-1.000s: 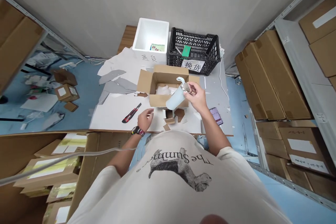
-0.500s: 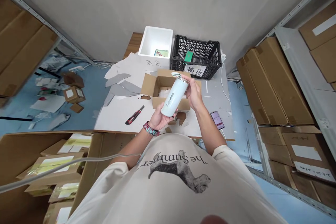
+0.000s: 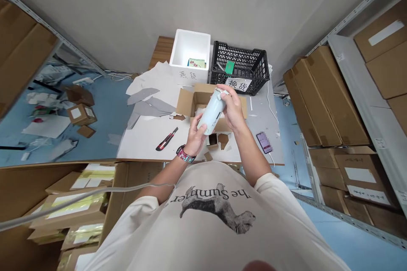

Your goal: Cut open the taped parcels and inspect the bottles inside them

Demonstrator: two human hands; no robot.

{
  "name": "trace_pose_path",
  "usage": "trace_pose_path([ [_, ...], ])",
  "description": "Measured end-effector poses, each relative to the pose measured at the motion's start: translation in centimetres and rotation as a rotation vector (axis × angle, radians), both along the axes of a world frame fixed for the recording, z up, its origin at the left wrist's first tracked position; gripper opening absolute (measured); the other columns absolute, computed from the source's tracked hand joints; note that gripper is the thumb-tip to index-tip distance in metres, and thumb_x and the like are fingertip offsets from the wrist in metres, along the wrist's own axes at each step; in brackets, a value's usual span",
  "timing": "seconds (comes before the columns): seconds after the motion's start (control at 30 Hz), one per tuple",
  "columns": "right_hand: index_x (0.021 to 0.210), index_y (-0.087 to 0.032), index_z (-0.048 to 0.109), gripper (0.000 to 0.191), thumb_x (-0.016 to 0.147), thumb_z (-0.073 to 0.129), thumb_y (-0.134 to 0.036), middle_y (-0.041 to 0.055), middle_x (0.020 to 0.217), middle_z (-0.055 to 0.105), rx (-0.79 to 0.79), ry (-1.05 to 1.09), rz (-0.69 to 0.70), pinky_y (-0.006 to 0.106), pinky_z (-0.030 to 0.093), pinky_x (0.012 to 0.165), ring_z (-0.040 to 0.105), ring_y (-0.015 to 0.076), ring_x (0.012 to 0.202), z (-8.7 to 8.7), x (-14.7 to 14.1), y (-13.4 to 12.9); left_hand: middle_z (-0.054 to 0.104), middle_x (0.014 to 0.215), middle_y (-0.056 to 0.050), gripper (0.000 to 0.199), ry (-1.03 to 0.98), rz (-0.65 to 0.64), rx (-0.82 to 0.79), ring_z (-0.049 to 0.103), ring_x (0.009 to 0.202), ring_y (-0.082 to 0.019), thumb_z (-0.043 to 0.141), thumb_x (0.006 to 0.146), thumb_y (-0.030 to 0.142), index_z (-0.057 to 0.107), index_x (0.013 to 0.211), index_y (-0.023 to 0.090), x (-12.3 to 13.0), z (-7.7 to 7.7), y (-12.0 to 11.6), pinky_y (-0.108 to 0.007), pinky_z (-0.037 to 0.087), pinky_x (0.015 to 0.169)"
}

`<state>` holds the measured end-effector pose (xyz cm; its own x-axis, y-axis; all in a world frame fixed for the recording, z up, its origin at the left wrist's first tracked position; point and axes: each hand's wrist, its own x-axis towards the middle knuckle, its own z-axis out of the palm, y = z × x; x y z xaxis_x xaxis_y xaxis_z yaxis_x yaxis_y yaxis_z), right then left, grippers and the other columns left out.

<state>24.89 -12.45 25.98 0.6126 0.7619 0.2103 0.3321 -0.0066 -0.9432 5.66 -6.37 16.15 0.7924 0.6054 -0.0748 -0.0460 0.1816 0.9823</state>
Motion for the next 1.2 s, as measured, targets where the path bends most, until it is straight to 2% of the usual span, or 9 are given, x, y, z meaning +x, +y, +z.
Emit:
trace_pose_path([
  [0.2, 0.158, -0.033, 0.060, 0.076, 0.103, 0.065, -0.086, 0.0102, 0.136, 0.081, 0.208, 0.261, 0.058, 0.051, 0.070, 0.098, 0.081, 0.0303, 0.117, 0.4, -1.2, 1.6, 0.080, 0.133, -0.022, 0.095, 0.027, -0.306, -0.375, 0.081, 0.113, -0.035, 0.028, 0.114, 0.090, 0.063, 0.162, 0.015, -1.1, 2.2, 1.3, -0.051, 0.072, 0.094],
  [0.3, 0.160, -0.034, 0.059, 0.079, 0.102, 0.068, -0.086, 0.0085, 0.135, 0.082, 0.276, 0.433, 0.047, 0.048, 0.071, 0.100, 0.081, 0.0296, 0.120, 0.4, -2.3, 1.8, 0.080, 0.135, -0.019, 0.082, -0.074, -0.190, -0.464, 0.083, 0.113, -0.033, 0.054, 0.111, 0.086, 0.064, 0.159, 0.020, -1.4, 3.2, 1.2, -0.049, 0.074, 0.094],
  [0.4, 0.163, -0.035, 0.058, 0.089, 0.091, 0.088, -0.078, 0.0069, 0.133, 0.084, 0.285, 0.545, 0.036, 0.044, 0.071, 0.102, 0.081, 0.0299, 0.123, 0.6, -3.4, 1.6, 0.074, 0.153, -0.013, 0.080, -0.194, 0.007, -0.381, 0.080, 0.126, -0.032, 0.087, 0.098, 0.070, 0.059, 0.163, 0.032, -1.6, 4.0, 0.9, -0.045, 0.073, 0.101],
  [0.47, 0.163, -0.033, 0.058, 0.096, 0.085, 0.095, -0.075, 0.0081, 0.133, 0.085, 0.300, 0.592, 0.045, 0.044, 0.072, 0.101, 0.082, 0.0313, 0.123, 0.7, -3.8, 1.4, 0.073, 0.155, -0.012, 0.077, -0.202, -0.013, -0.403, 0.078, 0.128, -0.032, 0.088, 0.096, 0.070, 0.062, 0.159, 0.033, -1.8, 4.3, 0.9, -0.045, 0.073, 0.100],
  [0.57, 0.160, -0.031, 0.060, 0.097, 0.084, 0.092, -0.082, 0.0108, 0.137, 0.085, 0.314, 0.643, 0.074, 0.046, 0.074, 0.097, 0.082, 0.0340, 0.125, 0.9, -4.1, 1.1, 0.076, 0.142, -0.016, 0.072, -0.140, -0.141, -0.482, 0.080, 0.122, -0.034, 0.072, 0.103, 0.081, 0.067, 0.149, 0.026, -2.0, 4.4, 1.1, -0.050, 0.073, 0.097],
  [0.77, 0.149, -0.025, 0.067, 0.090, 0.083, 0.092, -0.081, 0.0113, 0.125, 0.088, 0.269, 0.625, -0.025, 0.044, 0.073, 0.098, 0.084, 0.0335, 0.121, 0.1, -4.3, 0.1, 0.065, 0.163, -0.016, 0.083, -0.202, 0.086, 0.047, 0.063, 0.153, -0.041, 0.096, 0.090, 0.067, 0.064, 0.155, 0.027, -1.9, 3.6, 1.7, -0.058, 0.059, 0.125],
  [0.93, 0.153, -0.026, 0.064, 0.096, 0.086, 0.082, -0.093, 0.0146, 0.138, 0.083, 0.249, 0.597, 0.052, 0.050, 0.073, 0.099, 0.080, 0.0362, 0.127, -0.9, -4.2, -0.7, 0.076, 0.140, -0.015, 0.070, -0.165, -0.188, -0.260, 0.080, 0.124, -0.034, 0.065, 0.109, 0.079, 0.063, 0.156, 0.027, -2.2, 3.0, 1.4, -0.054, 0.070, 0.105],
  [1.1, 0.174, -0.040, 0.052, 0.095, 0.093, 0.084, -0.080, 0.0113, 0.161, 0.070, 0.143, 0.389, -0.068, 0.048, 0.070, 0.107, 0.069, 0.0344, 0.142, -1.7, -3.7, -1.3, 0.065, 0.165, -0.015, 0.078, -0.173, 0.057, 0.179, 0.065, 0.151, -0.039, 0.092, 0.096, 0.064, 0.063, 0.159, 0.028, -2.1, 3.0, 1.9, -0.061, 0.058, 0.127],
  [1.2, 0.178, -0.044, 0.049, 0.096, 0.095, 0.083, -0.079, 0.0097, 0.171, 0.063, 0.095, 0.300, -0.055, 0.051, 0.069, 0.109, 0.065, 0.0359, 0.147, -1.5, -3.6, -1.9, 0.067, 0.163, -0.015, 0.075, -0.194, -0.090, 0.135, 0.072, 0.143, -0.037, 0.080, 0.105, 0.067, 0.057, 0.166, 0.032, -2.2, 2.4, 2.4, -0.060, 0.064, 0.119],
])
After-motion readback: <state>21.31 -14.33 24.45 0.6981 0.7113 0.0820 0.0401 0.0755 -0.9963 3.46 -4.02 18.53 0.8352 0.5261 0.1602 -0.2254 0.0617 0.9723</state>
